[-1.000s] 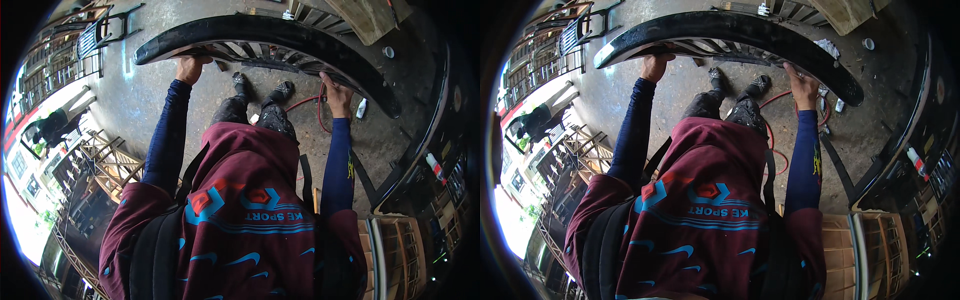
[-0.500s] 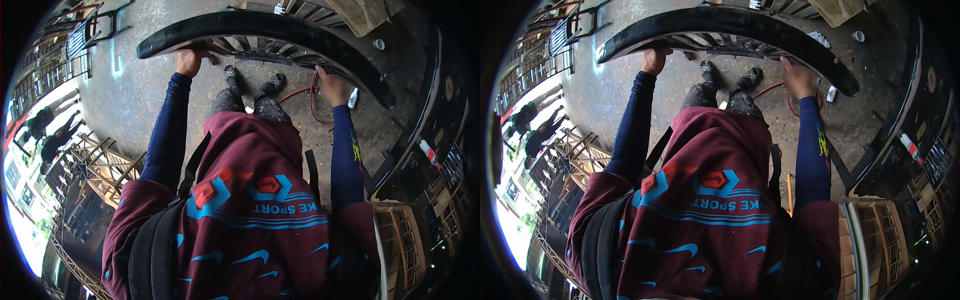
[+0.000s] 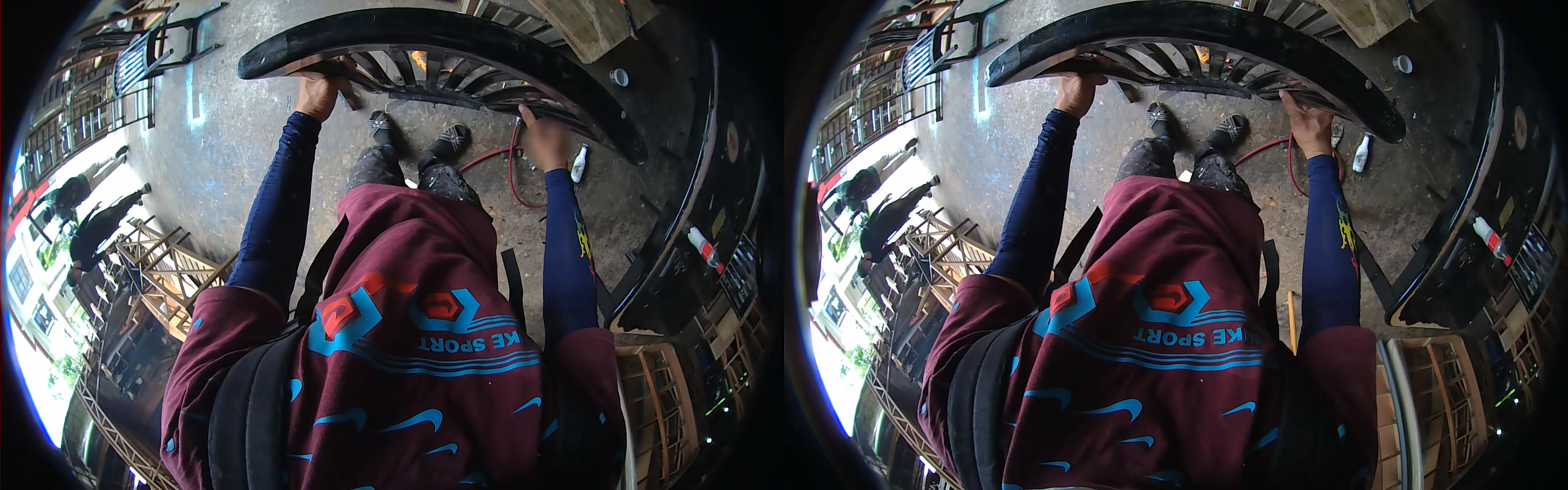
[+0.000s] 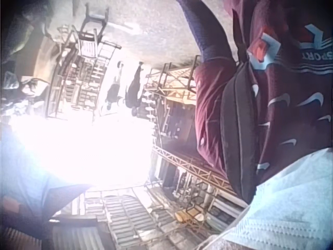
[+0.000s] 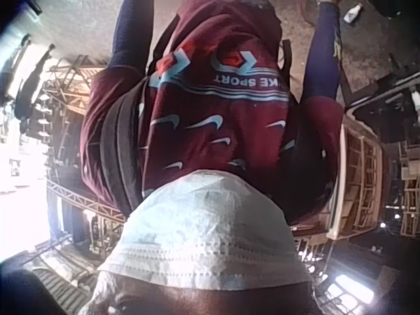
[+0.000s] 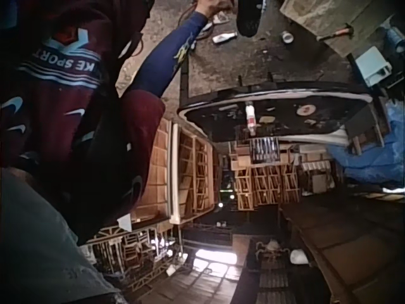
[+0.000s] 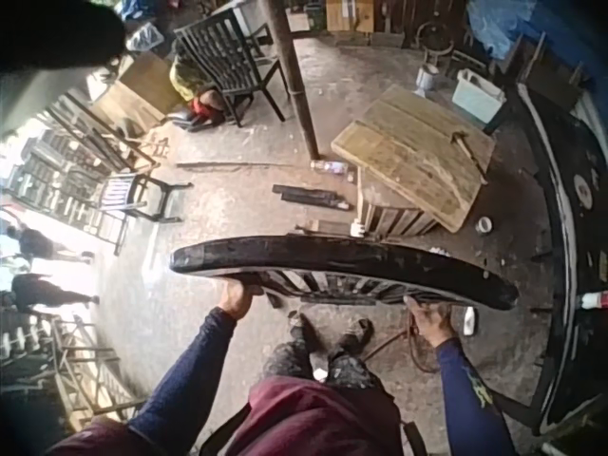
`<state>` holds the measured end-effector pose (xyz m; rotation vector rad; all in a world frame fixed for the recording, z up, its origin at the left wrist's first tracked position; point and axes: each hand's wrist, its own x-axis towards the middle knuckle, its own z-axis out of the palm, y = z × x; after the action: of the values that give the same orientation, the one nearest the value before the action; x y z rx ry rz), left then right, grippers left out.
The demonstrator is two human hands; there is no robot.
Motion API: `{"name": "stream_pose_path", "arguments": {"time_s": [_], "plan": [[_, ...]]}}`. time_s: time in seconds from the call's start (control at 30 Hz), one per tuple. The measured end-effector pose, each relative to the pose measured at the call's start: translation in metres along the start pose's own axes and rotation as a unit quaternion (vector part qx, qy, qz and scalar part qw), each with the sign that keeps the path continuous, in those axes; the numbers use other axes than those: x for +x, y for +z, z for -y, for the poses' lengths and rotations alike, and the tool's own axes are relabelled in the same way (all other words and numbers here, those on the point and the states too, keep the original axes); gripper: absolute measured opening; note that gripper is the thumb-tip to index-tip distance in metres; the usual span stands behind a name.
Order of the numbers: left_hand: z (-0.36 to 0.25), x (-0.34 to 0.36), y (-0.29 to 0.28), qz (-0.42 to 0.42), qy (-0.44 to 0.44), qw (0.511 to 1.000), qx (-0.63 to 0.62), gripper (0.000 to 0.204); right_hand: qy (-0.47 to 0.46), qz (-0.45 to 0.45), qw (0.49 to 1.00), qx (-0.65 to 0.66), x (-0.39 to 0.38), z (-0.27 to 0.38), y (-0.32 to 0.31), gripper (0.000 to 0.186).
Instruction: Repairing a chair using a nail gun and a hammer.
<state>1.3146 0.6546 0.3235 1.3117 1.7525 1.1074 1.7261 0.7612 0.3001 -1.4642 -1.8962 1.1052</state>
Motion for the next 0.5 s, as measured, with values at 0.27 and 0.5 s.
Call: {"name": "stream_pose_path", "arguments": {"time_s": [0.27,0.5], "plan": [[0.012,-0.006,-0.008,0.015,0.03,0.997,0.065,0.025,0.038,0.01,0.999,-0.034,0.002,-0.005,0.01,0.032],[0.004,0.01,-0.008,0.029,-0.024,0.997,0.067,0.027,0.106,-0.037,0.993,0.024,0.014,-0.043,0.06,0.031]]}}
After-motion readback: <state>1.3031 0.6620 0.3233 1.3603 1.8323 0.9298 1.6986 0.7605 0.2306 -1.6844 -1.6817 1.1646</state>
